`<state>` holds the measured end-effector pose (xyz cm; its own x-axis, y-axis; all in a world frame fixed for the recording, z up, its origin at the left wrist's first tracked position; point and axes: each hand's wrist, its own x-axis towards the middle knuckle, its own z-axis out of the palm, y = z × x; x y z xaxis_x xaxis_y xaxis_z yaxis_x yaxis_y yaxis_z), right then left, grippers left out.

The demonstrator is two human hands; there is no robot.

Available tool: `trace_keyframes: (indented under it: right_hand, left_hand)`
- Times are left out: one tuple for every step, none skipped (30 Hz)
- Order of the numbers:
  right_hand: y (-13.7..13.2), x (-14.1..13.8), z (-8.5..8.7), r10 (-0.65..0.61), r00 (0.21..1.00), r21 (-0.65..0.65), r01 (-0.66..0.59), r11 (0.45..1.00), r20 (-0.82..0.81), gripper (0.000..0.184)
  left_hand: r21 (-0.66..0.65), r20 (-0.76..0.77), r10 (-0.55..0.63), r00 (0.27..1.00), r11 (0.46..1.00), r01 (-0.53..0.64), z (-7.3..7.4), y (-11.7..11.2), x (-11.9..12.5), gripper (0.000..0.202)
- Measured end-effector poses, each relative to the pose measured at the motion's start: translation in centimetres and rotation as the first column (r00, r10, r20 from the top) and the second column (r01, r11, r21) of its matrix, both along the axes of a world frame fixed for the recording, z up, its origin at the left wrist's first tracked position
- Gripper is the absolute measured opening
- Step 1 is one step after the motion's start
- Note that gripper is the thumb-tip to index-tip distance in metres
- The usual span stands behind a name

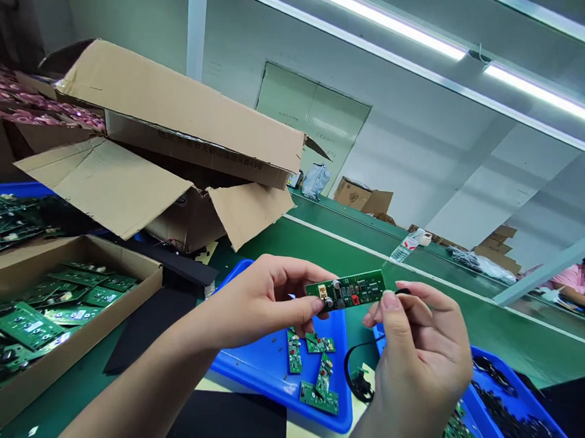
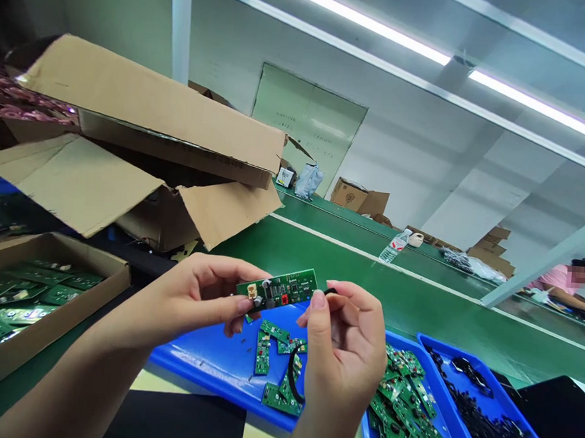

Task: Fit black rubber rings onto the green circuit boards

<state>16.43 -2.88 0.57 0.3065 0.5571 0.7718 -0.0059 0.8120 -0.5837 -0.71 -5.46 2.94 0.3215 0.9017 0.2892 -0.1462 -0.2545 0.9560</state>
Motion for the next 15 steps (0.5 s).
trace_keyframes:
  right_hand:
    - [-0.2, -0.1, 0.1, -0.019, 1.000, -0.015, 0.019, 1.000, -0.010, 0.012]
    - [-0.3, -0.1, 0.3, -0.047, 0.998, -0.032, 0.047, 0.998, -0.027, 0.014]
    - [-0.4, -0.1, 0.4, -0.074, 0.996, -0.046, 0.072, 0.996, -0.047, 0.016]
    - [-0.5, -0.2, 0.5, -0.091, 0.993, -0.052, 0.088, 0.995, -0.068, 0.017]
    - [-0.5, -0.2, 0.5, -0.088, 0.992, -0.045, 0.085, 0.995, -0.085, 0.019]
    - [-0.4, -0.2, 0.5, -0.064, 0.994, -0.028, 0.062, 0.998, -0.092, 0.021]
    - [-0.3, -0.2, 0.4, -0.027, 0.996, -0.010, 0.027, 1.000, -0.088, 0.023]
    - [-0.2, -0.2, 0.3, 0.006, 0.997, -0.008, -0.006, 1.000, -0.079, 0.027]
    - [-0.1, -0.2, 0.2, 0.030, 0.997, -0.025, -0.032, 0.999, -0.071, 0.031]
    - [0.0, -0.3, 0.1, 0.038, 0.997, -0.052, -0.042, 0.998, -0.069, 0.035]
    - [0.0, -0.3, 0.1, 0.036, 0.997, -0.083, -0.042, 0.996, -0.072, 0.037]
    - [0.1, -0.3, 0.0, 0.030, 0.996, -0.109, -0.039, 0.993, -0.080, 0.038]
    - [0.1, -0.3, 0.0, 0.026, 0.996, -0.124, -0.037, 0.992, -0.091, 0.037]
    - [0.1, -0.3, 0.0, 0.027, 0.995, -0.130, -0.039, 0.991, -0.099, 0.036]
    - [0.0, -0.3, 0.1, 0.030, 0.994, -0.129, -0.044, 0.991, -0.106, 0.035]
  left_hand:
    - [0.012, -0.011, 0.018, 1.000, 1.000, -0.018, 0.0, 0.0, 0.0, 0.026]
    - [0.029, -0.025, 0.043, 0.999, 0.999, -0.043, 0.1, -0.1, 0.0, 0.026]
    - [0.056, -0.041, 0.074, 0.996, 0.996, -0.071, 0.1, -0.1, 0.0, 0.025]
    - [0.095, -0.064, 0.115, 0.991, 0.990, -0.108, 0.1, -0.1, 0.1, 0.025]
    - [0.155, -0.093, 0.168, 0.981, 0.976, -0.153, 0.1, -0.2, 0.2, 0.025]
    - [0.243, -0.128, 0.232, 0.964, 0.950, -0.196, 0.0, -0.3, 0.3, 0.025]
    - [0.352, -0.166, 0.301, 0.939, 0.908, -0.229, 0.0, -0.4, 0.4, 0.026]
    - [0.468, -0.200, 0.372, 0.906, 0.849, -0.245, -0.2, -0.4, 0.5, 0.028]
    - [0.575, -0.230, 0.435, 0.871, 0.782, -0.239, -0.3, -0.5, 0.7, 0.030]
    - [0.661, -0.257, 0.484, 0.837, 0.720, -0.213, -0.5, -0.5, 0.9, 0.032]
    - [0.717, -0.288, 0.518, 0.806, 0.674, -0.177, -0.7, -0.5, 1.1, 0.033]
    - [0.753, -0.315, 0.545, 0.777, 0.642, -0.145, -1.0, -0.5, 1.2, 0.034]
    - [0.779, -0.335, 0.571, 0.749, 0.616, -0.121, -1.3, -0.4, 1.4, 0.035]
    - [0.800, -0.343, 0.597, 0.725, 0.590, -0.107, -1.6, -0.3, 1.5, 0.037]
    - [0.818, -0.343, 0.618, 0.707, 0.567, -0.099, -1.8, -0.1, 1.5, 0.039]
